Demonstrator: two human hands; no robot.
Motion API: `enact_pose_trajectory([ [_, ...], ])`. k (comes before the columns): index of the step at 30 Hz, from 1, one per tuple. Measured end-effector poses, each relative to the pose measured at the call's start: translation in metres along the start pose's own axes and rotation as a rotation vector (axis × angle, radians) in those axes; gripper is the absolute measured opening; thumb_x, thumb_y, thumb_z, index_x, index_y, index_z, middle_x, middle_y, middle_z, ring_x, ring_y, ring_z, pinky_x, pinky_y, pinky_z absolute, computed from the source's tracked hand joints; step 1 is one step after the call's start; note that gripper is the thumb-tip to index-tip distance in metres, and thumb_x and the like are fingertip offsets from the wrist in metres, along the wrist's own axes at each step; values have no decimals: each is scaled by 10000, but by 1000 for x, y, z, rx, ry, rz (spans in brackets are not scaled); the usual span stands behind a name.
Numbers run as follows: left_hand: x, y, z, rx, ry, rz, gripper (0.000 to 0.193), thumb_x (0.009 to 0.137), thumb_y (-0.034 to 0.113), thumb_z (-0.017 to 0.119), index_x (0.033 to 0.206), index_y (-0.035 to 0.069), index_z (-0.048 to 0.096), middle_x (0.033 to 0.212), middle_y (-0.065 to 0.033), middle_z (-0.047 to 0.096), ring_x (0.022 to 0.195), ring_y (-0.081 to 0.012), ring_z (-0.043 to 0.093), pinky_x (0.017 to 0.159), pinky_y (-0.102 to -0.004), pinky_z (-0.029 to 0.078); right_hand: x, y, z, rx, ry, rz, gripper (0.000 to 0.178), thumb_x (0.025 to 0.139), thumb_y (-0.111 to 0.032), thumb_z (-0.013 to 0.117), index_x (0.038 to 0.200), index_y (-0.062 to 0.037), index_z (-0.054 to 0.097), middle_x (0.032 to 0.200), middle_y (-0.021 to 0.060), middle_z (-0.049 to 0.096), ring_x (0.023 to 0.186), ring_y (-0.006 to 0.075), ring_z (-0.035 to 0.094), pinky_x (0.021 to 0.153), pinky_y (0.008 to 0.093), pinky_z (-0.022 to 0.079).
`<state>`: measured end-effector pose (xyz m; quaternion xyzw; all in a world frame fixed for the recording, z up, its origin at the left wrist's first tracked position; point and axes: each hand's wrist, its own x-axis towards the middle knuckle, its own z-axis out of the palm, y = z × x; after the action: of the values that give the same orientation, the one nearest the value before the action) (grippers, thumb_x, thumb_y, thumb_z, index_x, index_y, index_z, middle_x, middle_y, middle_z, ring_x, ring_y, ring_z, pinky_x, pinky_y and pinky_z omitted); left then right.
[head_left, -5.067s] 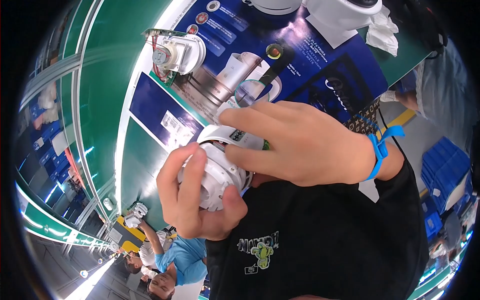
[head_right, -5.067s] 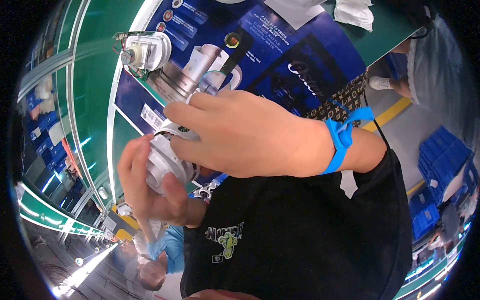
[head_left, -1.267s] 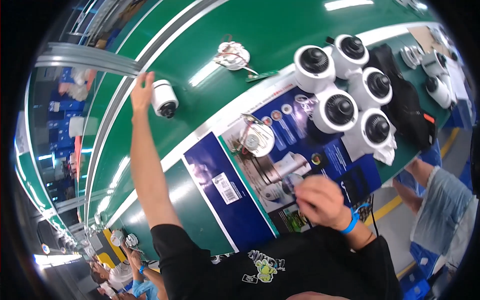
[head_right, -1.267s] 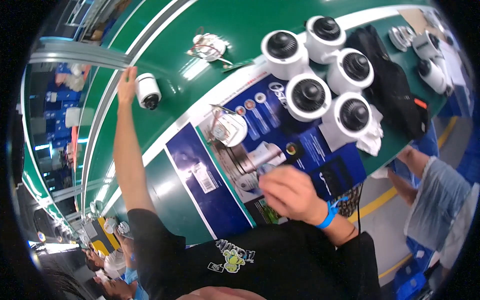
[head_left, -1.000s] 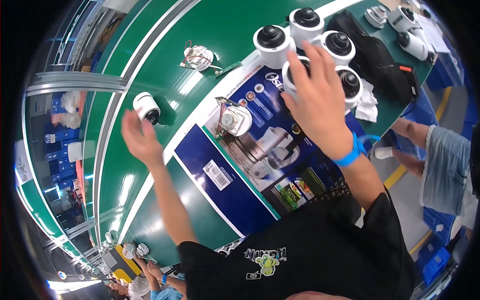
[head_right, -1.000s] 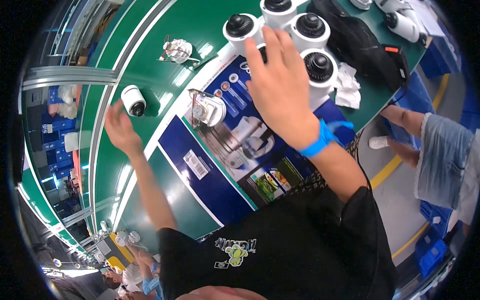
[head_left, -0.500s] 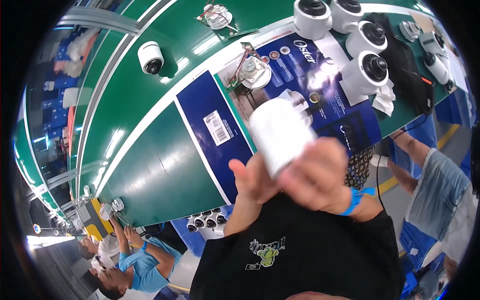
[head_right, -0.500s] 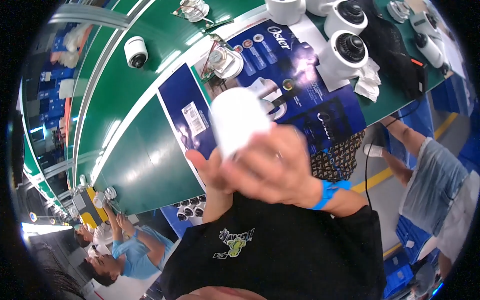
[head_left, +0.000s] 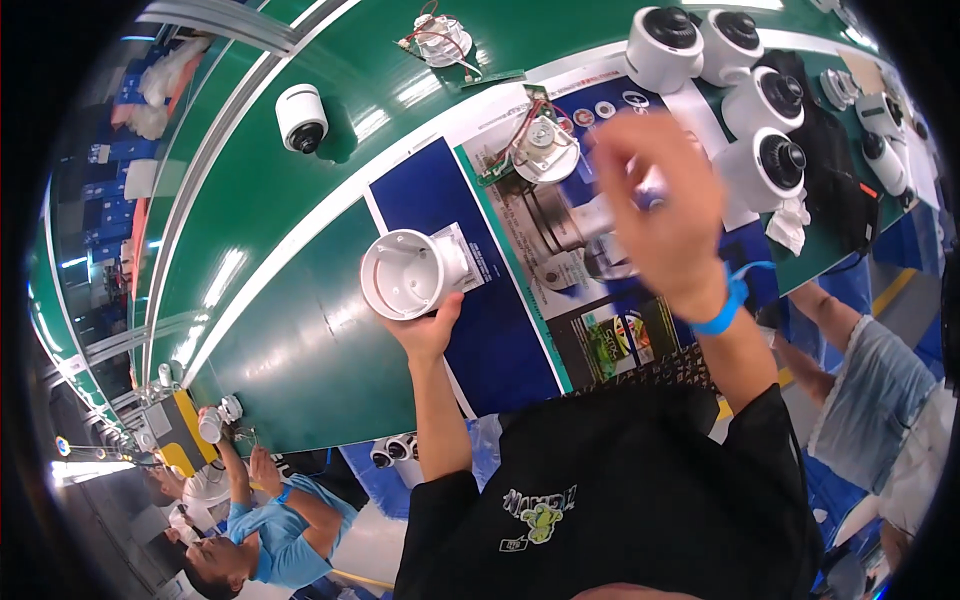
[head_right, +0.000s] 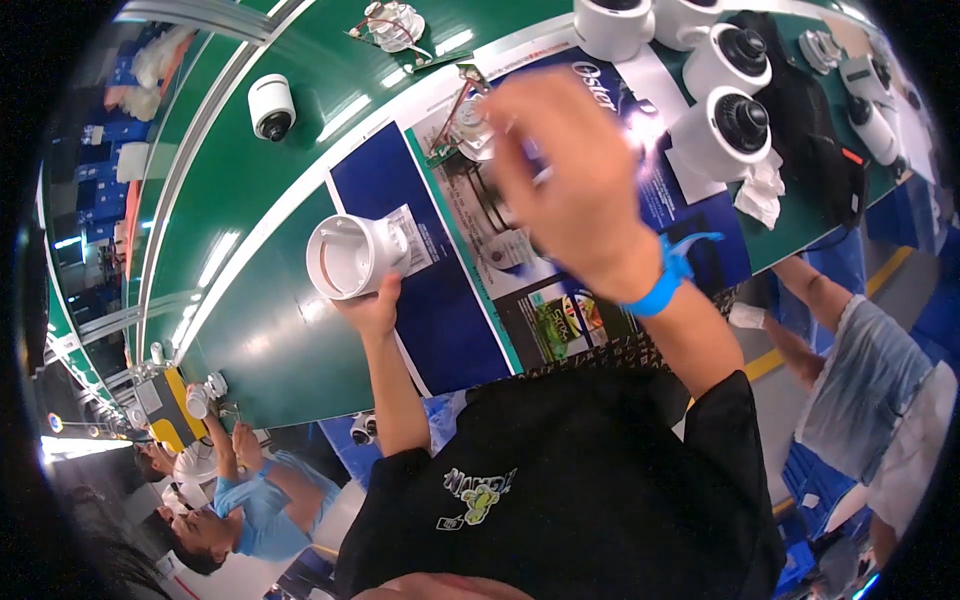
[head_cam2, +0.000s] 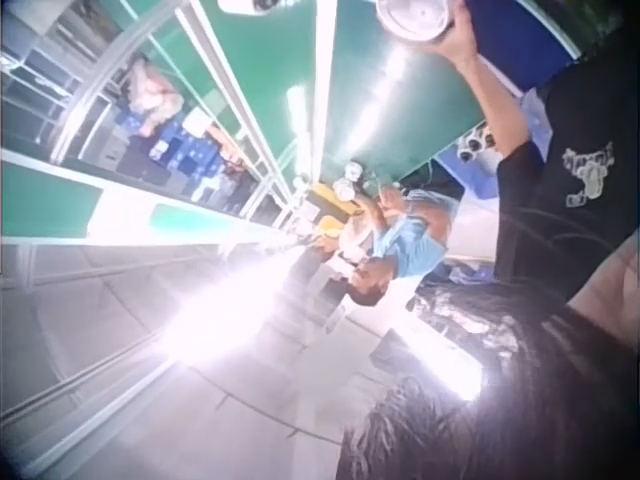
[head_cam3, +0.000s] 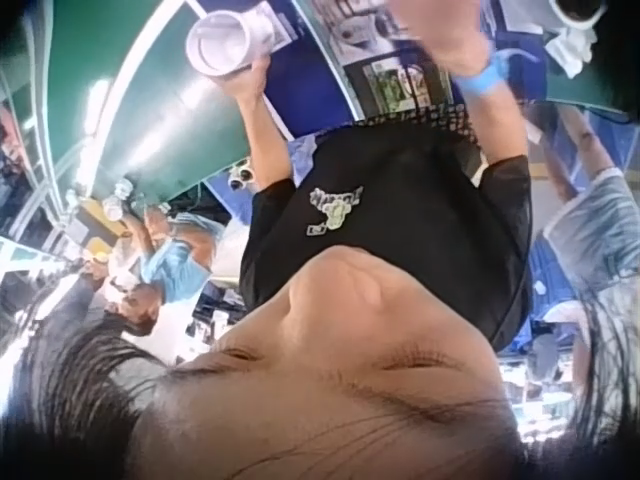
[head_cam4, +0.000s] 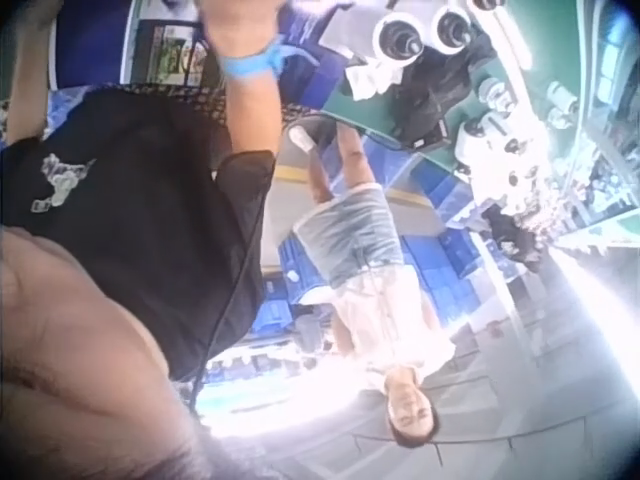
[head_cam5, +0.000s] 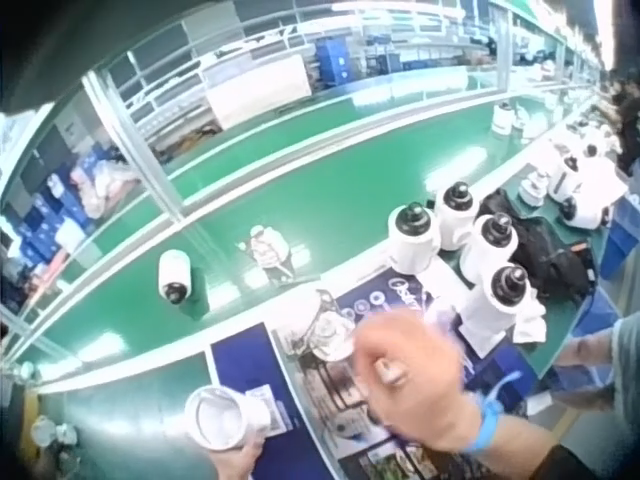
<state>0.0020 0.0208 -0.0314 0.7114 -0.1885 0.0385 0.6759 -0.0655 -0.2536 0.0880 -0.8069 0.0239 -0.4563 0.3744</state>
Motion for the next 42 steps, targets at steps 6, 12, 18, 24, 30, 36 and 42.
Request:
enact_pose_trajectory([
  [6,-4,-9,9,-73,-27,-92,1069,566,206,904,1376,4,237,1303,-148,419,1180,-250,483,974,-369,428,40,102,10,53,-562,424,347,819,-11,610,1165,-20,588,1045,92,654,866,189,627,752,302,511],
  [12,-4,-8,4,58,-93,-15,1092,562,230,911,1381,5,224,1312,-152,404,1188,-250,470,974,-372,427,21,137,29,494,-920,699,425,884,-76,590,1285,25,494,1131,83,603,1033,137,543,916,257,426],
  [18,-4,-6,6,-72,-32,-90,1007,598,211,893,1358,-25,275,1277,-153,457,1143,-245,523,943,-358,463,12,124,12,377,-872,599,371,897,-73,566,1246,39,510,1113,91,609,993,129,564,851,268,464],
  [24,-3,-6,3,-25,-45,-57,1070,557,185,905,1369,-11,236,1308,-155,423,1167,-253,497,956,-372,451,-7,5,18,-39,-145,-322,266,728,65,592,961,-48,648,899,82,631,799,215,612,685,308,475],
  [30,13,5,16,17,-20,18,1039,575,157,884,1377,-18,247,1311,-146,393,1183,-244,467,964,-375,426,19,-9,117,-797,-1040,-289,142,713,-134,640,854,-135,660,791,38,661,812,216,653,690,349,439],
  [36,13,7,19,69,-70,147,976,585,113,872,1362,-10,294,1276,-136,426,1145,-234,494,952,-362,435,16,31,123,-777,-1131,-350,121,700,-122,661,819,-113,678,786,68,673,801,242,672,701,380,461],
  [42,13,14,1,269,-125,299,906,547,109,872,1316,1,406,1242,-170,493,1107,-295,532,928,-390,447,4,28,108,-582,-1190,-412,72,713,-84,619,742,-113,679,765,46,664,781,235,656,732,364,450],
])
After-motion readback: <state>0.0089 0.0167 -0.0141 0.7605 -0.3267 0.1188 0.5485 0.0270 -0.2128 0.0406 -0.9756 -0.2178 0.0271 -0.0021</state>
